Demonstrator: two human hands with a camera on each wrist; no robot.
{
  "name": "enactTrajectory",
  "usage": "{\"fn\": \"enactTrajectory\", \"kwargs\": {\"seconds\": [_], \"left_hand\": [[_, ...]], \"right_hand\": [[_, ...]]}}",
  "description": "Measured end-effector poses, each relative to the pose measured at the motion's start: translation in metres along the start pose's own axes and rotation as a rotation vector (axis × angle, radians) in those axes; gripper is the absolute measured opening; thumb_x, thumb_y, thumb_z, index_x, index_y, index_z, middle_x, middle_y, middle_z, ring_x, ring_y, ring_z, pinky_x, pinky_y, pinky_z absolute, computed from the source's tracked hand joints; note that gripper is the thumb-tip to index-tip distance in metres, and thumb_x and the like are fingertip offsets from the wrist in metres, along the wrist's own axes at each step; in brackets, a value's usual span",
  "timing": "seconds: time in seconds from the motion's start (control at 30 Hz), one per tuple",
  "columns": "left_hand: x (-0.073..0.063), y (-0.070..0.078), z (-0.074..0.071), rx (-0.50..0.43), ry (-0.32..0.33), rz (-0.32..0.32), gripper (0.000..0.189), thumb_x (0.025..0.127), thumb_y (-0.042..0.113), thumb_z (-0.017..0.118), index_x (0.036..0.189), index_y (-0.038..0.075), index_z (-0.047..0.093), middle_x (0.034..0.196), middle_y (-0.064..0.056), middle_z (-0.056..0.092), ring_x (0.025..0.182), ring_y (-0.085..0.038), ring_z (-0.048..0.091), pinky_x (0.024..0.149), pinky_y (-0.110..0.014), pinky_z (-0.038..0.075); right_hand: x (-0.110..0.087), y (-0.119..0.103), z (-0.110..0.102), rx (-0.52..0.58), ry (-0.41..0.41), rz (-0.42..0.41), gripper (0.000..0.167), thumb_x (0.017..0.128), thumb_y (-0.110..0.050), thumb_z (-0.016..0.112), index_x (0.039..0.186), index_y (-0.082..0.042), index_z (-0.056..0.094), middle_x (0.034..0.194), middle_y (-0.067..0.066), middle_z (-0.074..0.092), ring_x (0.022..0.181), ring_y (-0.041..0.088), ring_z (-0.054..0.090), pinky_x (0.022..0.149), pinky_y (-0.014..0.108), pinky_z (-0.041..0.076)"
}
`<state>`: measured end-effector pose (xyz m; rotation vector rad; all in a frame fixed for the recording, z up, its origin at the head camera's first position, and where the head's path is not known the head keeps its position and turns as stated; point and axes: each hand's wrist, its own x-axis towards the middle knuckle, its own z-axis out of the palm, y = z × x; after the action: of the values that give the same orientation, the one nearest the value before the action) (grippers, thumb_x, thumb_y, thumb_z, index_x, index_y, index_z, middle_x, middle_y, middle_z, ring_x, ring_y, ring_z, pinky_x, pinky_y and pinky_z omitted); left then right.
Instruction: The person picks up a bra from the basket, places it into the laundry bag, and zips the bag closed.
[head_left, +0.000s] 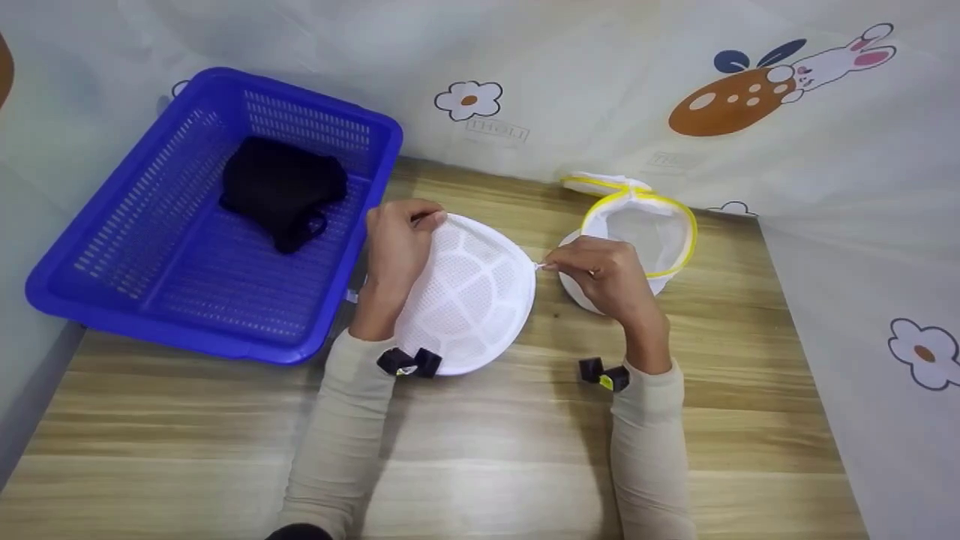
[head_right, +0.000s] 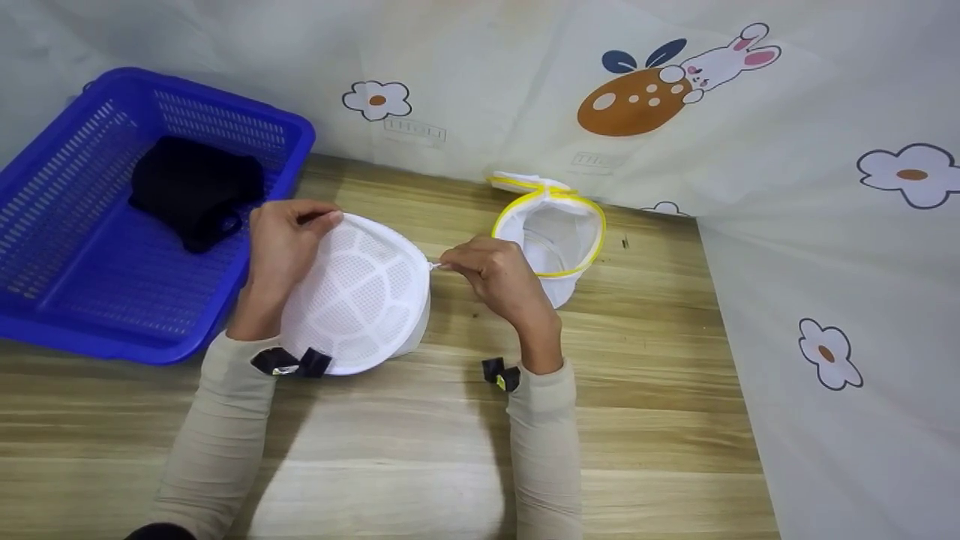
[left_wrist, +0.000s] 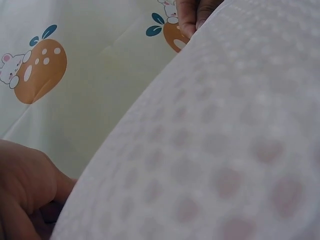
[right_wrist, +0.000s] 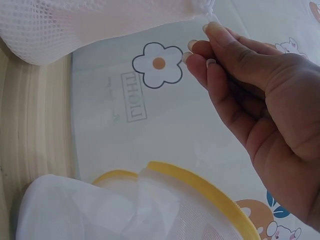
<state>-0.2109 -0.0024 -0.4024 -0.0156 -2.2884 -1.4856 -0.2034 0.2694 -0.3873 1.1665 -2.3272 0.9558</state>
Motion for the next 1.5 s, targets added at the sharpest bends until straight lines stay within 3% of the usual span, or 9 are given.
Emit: {"fn": "enactTrajectory", "kwargs": {"seconds": [0.57, 1.1, 1.3, 1.5], "left_hand": [[0.0016, -0.0021, -0.0019, 0.011, 0.022, 0.019, 0.004, 0.079, 0.003, 0.074, 0.081, 0.005, 0.078, 0.082, -0.006, 0.072, 0.078, -0.020, 0.066, 0.075, -0.032, 0.050], [0.0008, -0.0035, -0.0008, 0.033, -0.009, -0.017, 0.005, 0.081, 0.002, 0.072, 0.082, 0.004, 0.077, 0.082, -0.007, 0.072, 0.077, -0.021, 0.065, 0.074, -0.032, 0.048], [0.0005, -0.0032, -0.0028, 0.128, -0.120, 0.034, 0.007, 0.084, 0.001, 0.068, 0.087, 0.002, 0.074, 0.086, -0.012, 0.071, 0.081, -0.027, 0.064, 0.075, -0.038, 0.048], [-0.0025, 0.0012, -0.0051, 0.212, -0.232, 0.200, 0.019, 0.086, 0.000, 0.065, 0.100, 0.008, 0.074, 0.087, -0.014, 0.068, 0.081, -0.031, 0.062, 0.072, -0.043, 0.048]], "right_hand": [[0.0000, -0.0016, -0.0013, 0.007, -0.014, 0.004, 0.011, 0.080, 0.000, 0.074, 0.084, -0.010, 0.077, 0.077, -0.001, 0.070, 0.070, 0.014, 0.064, 0.068, 0.019, 0.046], [-0.0015, -0.0033, -0.0016, 0.019, -0.028, 0.023, 0.010, 0.080, 0.000, 0.074, 0.083, -0.009, 0.077, 0.075, 0.000, 0.070, 0.069, 0.012, 0.064, 0.066, 0.020, 0.047], [0.0005, -0.0030, 0.0020, -0.002, -0.012, 0.023, 0.013, 0.080, 0.002, 0.073, 0.083, -0.010, 0.077, 0.078, 0.000, 0.070, 0.072, 0.013, 0.065, 0.068, 0.023, 0.048], [0.0021, -0.0024, 0.0042, -0.045, 0.019, 0.016, 0.009, 0.081, -0.002, 0.074, 0.083, -0.010, 0.077, 0.077, -0.001, 0.070, 0.072, 0.013, 0.064, 0.069, 0.020, 0.047]]}}
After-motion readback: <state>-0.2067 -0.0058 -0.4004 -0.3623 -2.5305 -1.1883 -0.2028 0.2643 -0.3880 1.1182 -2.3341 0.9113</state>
